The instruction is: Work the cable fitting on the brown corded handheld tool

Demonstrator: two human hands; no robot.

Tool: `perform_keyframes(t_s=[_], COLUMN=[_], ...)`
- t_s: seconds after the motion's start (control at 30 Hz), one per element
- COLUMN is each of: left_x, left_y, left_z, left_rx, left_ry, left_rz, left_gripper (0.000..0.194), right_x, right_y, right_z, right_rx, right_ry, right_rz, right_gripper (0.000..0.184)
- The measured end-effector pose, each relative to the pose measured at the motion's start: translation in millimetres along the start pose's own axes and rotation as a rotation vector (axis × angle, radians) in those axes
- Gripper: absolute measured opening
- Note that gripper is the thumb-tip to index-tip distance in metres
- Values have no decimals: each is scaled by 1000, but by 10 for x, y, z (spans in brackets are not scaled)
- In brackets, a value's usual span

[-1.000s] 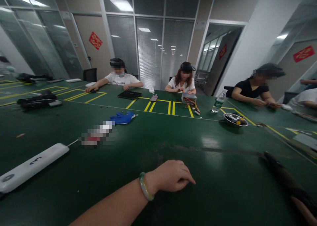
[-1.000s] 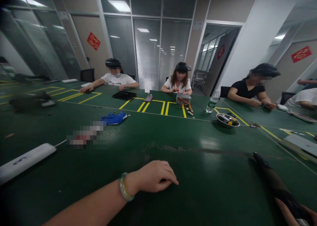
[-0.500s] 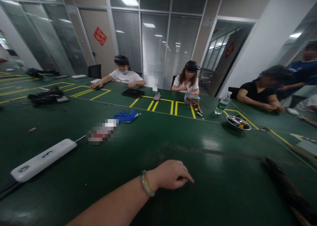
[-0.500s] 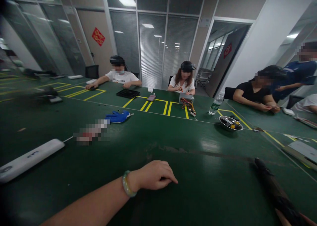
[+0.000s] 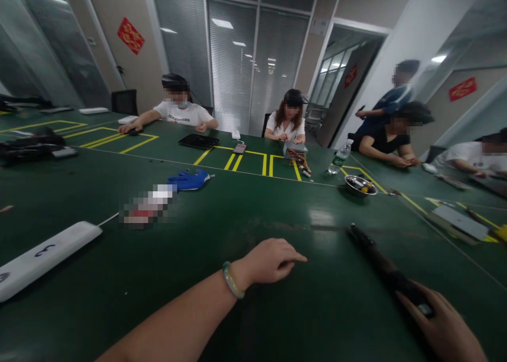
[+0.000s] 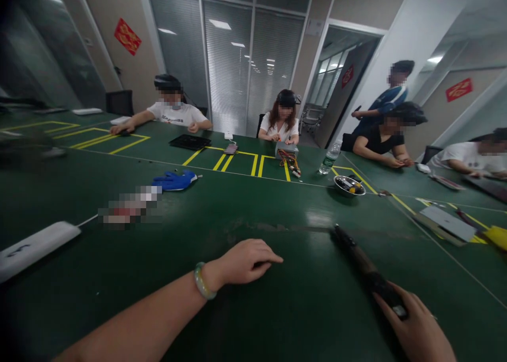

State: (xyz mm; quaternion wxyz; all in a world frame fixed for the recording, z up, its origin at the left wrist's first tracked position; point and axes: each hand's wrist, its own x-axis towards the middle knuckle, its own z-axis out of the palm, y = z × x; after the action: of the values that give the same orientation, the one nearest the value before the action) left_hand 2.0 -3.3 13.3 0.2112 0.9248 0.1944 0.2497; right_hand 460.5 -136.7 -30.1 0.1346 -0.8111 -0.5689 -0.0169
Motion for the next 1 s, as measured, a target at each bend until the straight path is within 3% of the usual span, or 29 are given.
perform_keyframes(t_s=[0.1,0.33,0.43,0.53,0.63,0.73,0.8,0.87,0.93,1.0], left_x=[18,25,-4,-21,-17,-14,-20,-30,-35,-32], left_y=[58,51,-31,-115,-174,-209,-221,-221,-208,-190], left_z=[-27,68,116,110,86,77,75,70,66,66], left_rx=[35,258,323,356,377,364,340,318,307,301], left_ry=[41,35,20,20,5,-2,1,-2,-6,-6], left_rz=[-12,-34,-105,-202,-255,-276,-292,-307,-318,-326], left_gripper=[47,74,78,79,78,73,68,64,60,56], right_x=[-30,63,186,306,322,209,100,-4,-90,-155], right_y=[-509,-2041,-2472,-2712,-2793,-2706,-2531,-2277,-2003,-1785], right_z=[37,149,258,323,286,150,31,-83,-169,-209], right_rx=[126,309,319,286,272,232,171,92,31,56], right_ry=[-38,-155,-174,-185,-189,-115,-29,16,-42,-198], right_rz=[-171,-608,-765,-853,-850,-739,-568,-332,-116,-14], right_gripper=[52,44,47,50,52,68,70,57,46,44])
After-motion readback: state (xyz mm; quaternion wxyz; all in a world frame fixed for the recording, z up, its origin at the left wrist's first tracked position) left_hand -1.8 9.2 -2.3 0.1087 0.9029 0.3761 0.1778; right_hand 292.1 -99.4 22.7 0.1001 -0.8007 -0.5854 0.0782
